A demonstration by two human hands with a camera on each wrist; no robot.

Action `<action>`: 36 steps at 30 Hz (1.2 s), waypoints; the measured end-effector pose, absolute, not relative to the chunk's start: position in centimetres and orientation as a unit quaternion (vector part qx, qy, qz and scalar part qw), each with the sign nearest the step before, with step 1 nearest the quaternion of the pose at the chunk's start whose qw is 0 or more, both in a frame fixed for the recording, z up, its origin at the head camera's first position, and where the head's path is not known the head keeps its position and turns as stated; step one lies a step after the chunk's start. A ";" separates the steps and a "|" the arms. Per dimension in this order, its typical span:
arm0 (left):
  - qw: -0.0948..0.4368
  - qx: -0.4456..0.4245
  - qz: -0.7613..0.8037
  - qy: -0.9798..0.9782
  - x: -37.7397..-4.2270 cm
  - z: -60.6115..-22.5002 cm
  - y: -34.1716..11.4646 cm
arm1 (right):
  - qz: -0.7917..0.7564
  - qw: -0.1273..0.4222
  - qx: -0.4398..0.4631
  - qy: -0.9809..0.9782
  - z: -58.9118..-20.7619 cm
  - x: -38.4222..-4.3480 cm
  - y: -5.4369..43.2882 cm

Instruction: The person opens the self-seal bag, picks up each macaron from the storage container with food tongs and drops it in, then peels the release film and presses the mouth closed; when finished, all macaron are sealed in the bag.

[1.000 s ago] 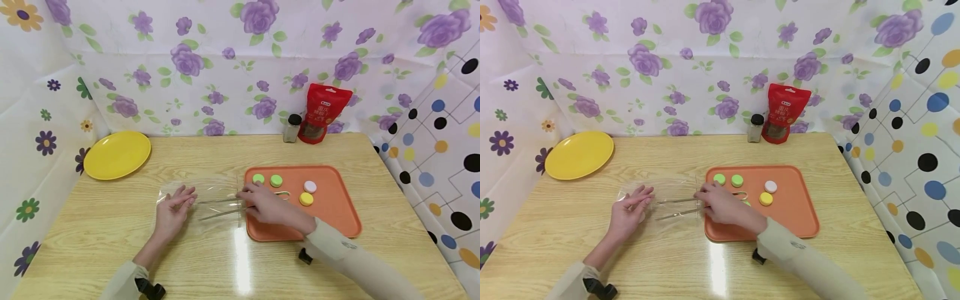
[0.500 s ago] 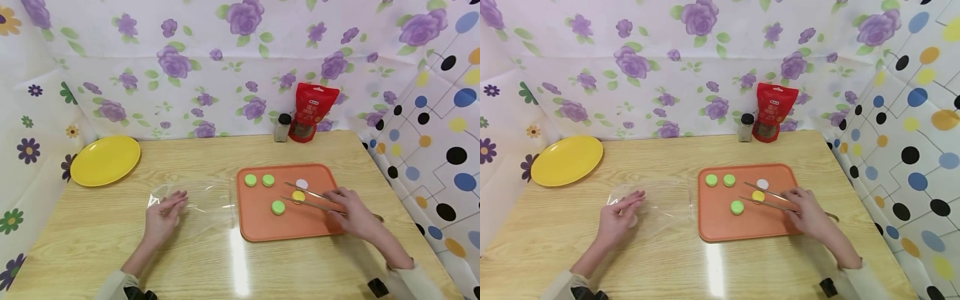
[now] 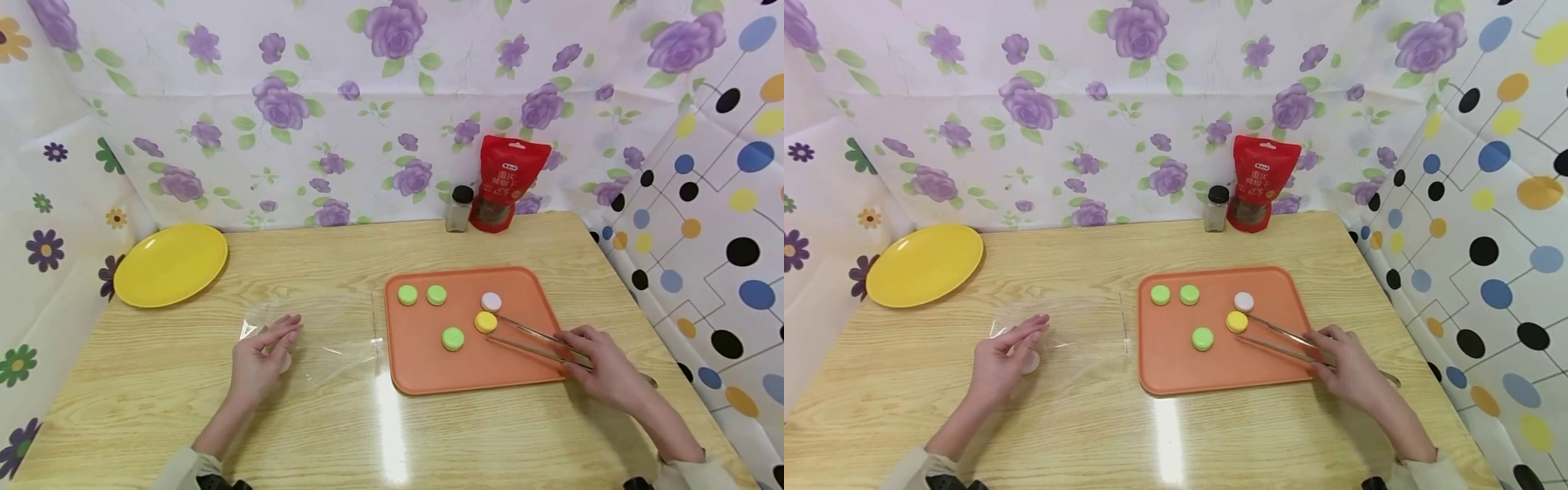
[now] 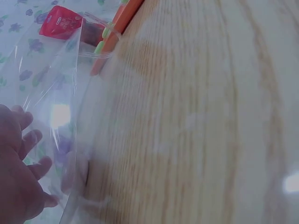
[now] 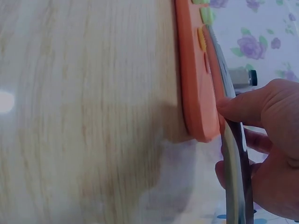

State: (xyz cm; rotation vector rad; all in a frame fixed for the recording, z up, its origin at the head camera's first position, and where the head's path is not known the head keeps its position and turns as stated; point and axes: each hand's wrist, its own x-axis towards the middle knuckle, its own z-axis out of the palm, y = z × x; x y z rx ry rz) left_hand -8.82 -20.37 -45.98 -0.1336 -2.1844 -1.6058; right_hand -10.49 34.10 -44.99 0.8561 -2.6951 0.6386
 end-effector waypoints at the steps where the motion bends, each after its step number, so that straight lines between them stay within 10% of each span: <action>1: 0.212 -0.048 -0.579 -0.786 -8.8 -46.0 -20.4 | 0.220 0.121 0.295 -0.922 -45.1 -10.6 34.0; 19: 0.218 -0.064 -0.568 -0.791 -8.8 -46.2 -20.5 | 0.225 0.163 0.308 -0.910 -46.1 -11.3 33.5; 36: 0.223 -0.078 -0.557 -0.796 -8.9 -46.3 -20.5 | 0.250 0.092 0.346 -0.899 -42.8 -11.7 26.2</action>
